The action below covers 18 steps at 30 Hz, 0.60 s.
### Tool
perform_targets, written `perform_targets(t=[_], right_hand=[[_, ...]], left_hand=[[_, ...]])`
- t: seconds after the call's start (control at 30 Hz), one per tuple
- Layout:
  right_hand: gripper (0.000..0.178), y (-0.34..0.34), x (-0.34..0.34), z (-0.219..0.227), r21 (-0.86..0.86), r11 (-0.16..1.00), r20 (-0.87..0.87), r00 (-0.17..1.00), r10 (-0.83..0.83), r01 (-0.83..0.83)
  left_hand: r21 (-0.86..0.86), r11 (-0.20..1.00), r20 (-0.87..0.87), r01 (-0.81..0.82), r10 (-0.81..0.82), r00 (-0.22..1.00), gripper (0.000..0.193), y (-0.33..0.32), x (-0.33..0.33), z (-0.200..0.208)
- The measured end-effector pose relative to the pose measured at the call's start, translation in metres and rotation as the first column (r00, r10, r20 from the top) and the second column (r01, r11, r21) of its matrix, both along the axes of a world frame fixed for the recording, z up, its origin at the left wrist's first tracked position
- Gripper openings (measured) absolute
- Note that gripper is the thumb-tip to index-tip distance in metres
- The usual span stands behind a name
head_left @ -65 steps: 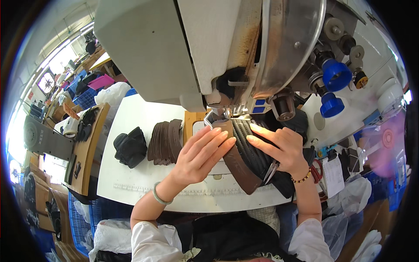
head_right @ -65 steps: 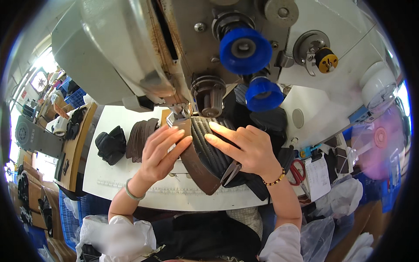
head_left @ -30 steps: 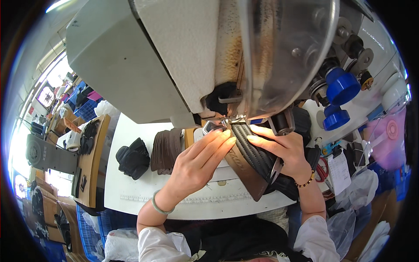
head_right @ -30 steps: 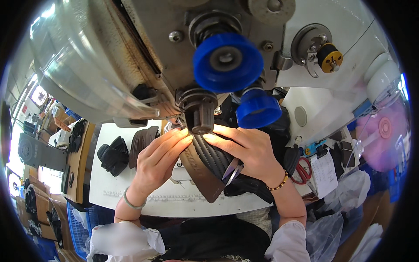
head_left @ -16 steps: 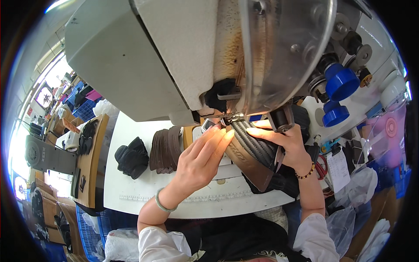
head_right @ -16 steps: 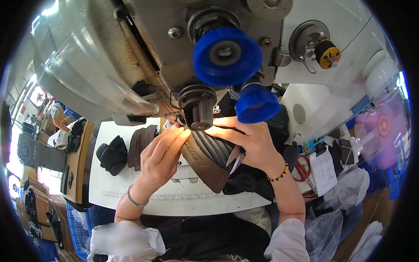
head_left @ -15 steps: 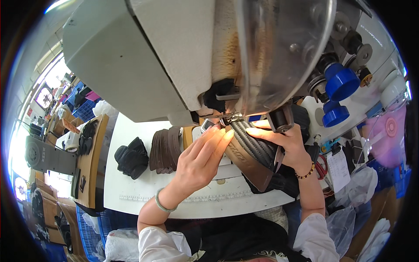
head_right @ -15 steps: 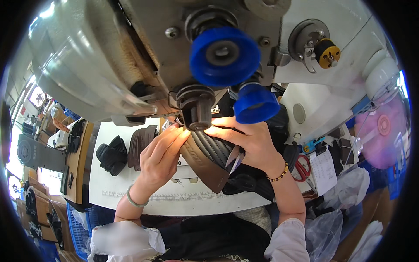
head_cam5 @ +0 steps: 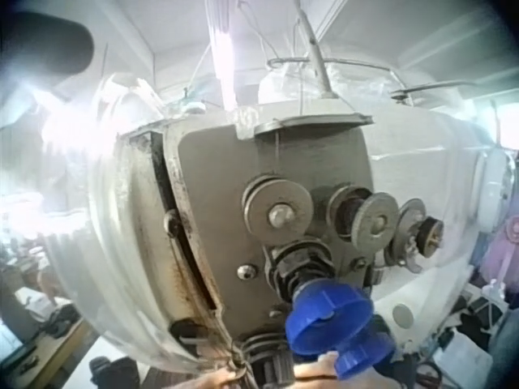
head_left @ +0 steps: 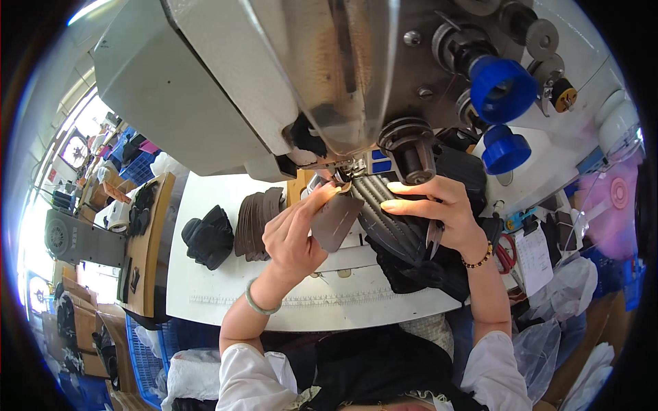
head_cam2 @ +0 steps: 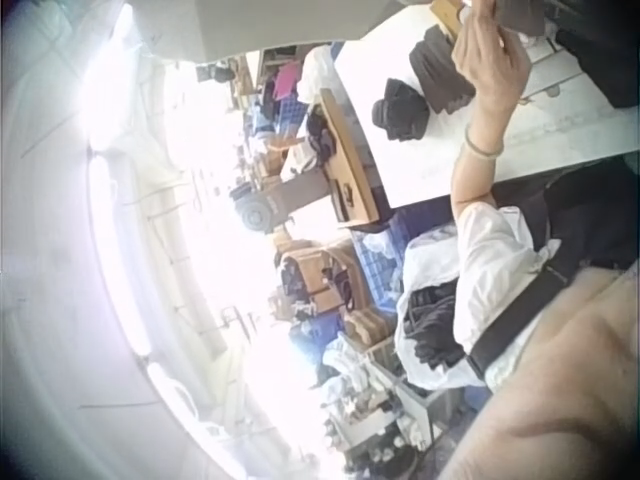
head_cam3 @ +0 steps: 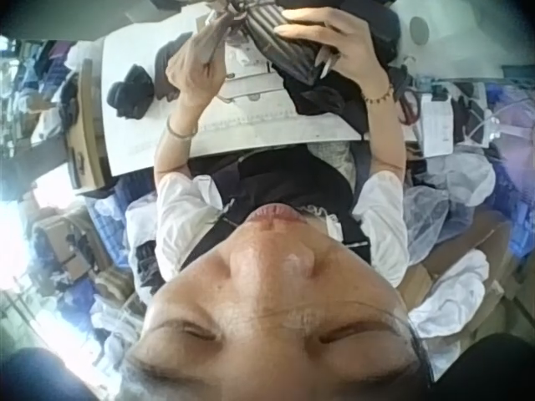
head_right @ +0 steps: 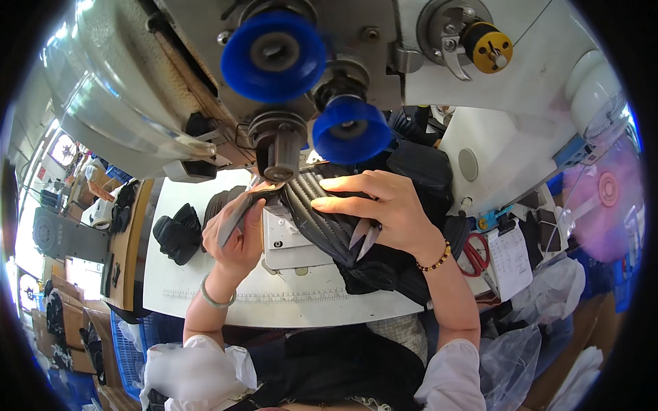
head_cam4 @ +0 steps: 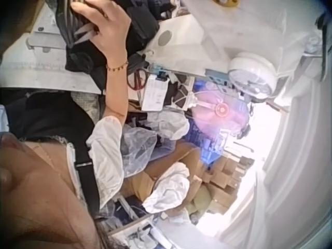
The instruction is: Stitching components of a shoe upper using an industrial sewing machine.
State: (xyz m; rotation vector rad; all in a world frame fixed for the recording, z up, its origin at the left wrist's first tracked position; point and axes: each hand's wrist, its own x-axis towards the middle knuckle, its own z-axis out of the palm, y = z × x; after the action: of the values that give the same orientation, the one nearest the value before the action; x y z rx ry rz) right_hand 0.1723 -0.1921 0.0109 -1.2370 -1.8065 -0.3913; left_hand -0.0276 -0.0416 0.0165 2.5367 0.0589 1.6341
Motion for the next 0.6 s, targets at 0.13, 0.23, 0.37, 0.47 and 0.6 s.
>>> perform_targets(t=[0.13,0.23,0.37,0.47,0.6], right_hand=[[0.045,0.004,0.002,-0.003,0.018,1.000,-0.023,1.000,0.018,-0.017],[0.046,0.005,0.005,-0.006,0.038,0.998,-0.066,0.996,0.060,-0.057],[0.046,0.004,0.001,-0.005,0.003,0.998,-0.122,0.990,0.068,-0.068],[0.046,0.002,-0.003,-0.005,0.025,0.999,-0.060,0.998,0.029,-0.027],[0.046,0.003,-0.005,-0.004,0.030,0.999,-0.030,0.999,0.013,-0.012]], left_hand=[[0.140,0.989,-0.016,0.039,-0.037,0.999,0.030,0.006,0.001,-0.001],[0.332,0.943,-0.122,0.030,0.012,0.992,0.032,-0.005,-0.001,-0.001],[0.390,0.921,-0.096,-0.004,0.045,0.994,0.031,-0.008,-0.002,0.001],[0.437,0.899,-0.104,0.015,0.034,0.994,0.033,-0.004,-0.003,0.002],[0.459,0.887,-0.120,0.041,0.016,0.993,0.035,0.002,-0.004,0.003]])
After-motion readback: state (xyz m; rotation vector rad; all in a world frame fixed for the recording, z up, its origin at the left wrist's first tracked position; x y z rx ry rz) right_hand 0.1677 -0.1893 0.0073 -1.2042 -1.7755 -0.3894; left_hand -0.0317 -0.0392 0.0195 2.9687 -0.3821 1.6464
